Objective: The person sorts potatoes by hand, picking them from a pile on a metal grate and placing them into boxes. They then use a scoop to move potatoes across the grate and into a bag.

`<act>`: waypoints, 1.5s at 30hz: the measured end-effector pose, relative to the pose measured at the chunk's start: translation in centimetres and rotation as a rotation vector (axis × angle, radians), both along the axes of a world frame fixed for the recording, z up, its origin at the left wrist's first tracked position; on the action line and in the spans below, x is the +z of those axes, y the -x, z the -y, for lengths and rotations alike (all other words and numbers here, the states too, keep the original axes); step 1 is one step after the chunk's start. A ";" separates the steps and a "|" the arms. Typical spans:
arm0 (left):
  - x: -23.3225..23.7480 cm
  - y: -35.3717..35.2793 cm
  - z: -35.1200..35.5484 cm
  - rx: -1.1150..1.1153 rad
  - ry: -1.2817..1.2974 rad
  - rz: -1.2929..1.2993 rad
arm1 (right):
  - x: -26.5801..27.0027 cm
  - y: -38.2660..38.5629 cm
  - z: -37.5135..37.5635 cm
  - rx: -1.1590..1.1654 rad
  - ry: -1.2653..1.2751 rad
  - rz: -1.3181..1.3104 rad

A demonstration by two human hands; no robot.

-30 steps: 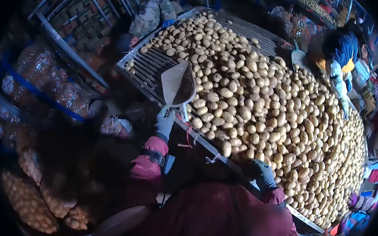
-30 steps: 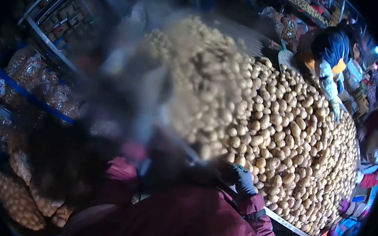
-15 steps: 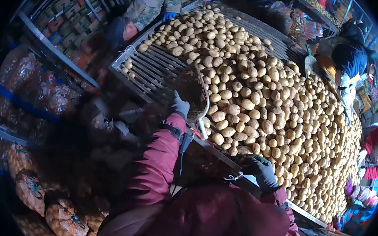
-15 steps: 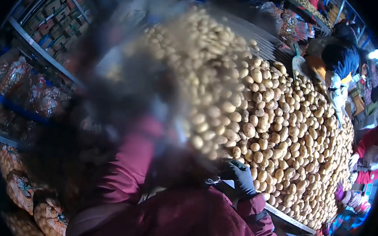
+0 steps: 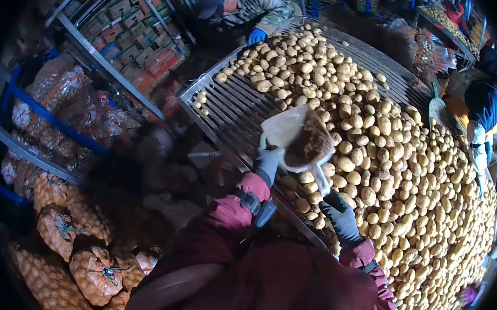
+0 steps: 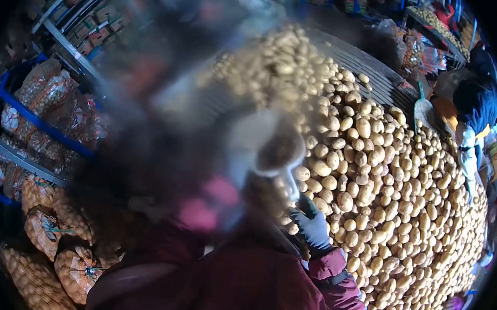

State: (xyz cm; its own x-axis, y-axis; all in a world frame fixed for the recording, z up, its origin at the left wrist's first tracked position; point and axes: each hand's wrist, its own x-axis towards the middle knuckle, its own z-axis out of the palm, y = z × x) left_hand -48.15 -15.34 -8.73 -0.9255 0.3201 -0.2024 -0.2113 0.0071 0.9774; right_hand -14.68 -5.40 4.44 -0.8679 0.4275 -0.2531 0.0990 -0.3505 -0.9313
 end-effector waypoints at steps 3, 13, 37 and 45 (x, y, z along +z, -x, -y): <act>8.0 -5.9 -1.0 -0.025 -0.007 -0.404 | 1.2 2.4 0.0 0.026 0.056 0.050; 13.9 1.5 1.5 -0.270 -0.091 -0.334 | -0.6 15.1 0.9 -0.038 -0.603 0.233; 22.2 36.0 14.0 -0.291 0.085 -0.540 | -2.6 54.8 17.9 0.314 0.339 0.052; 22.9 40.0 11.6 -0.323 0.590 0.050 | -5.1 59.8 15.3 0.246 0.073 0.342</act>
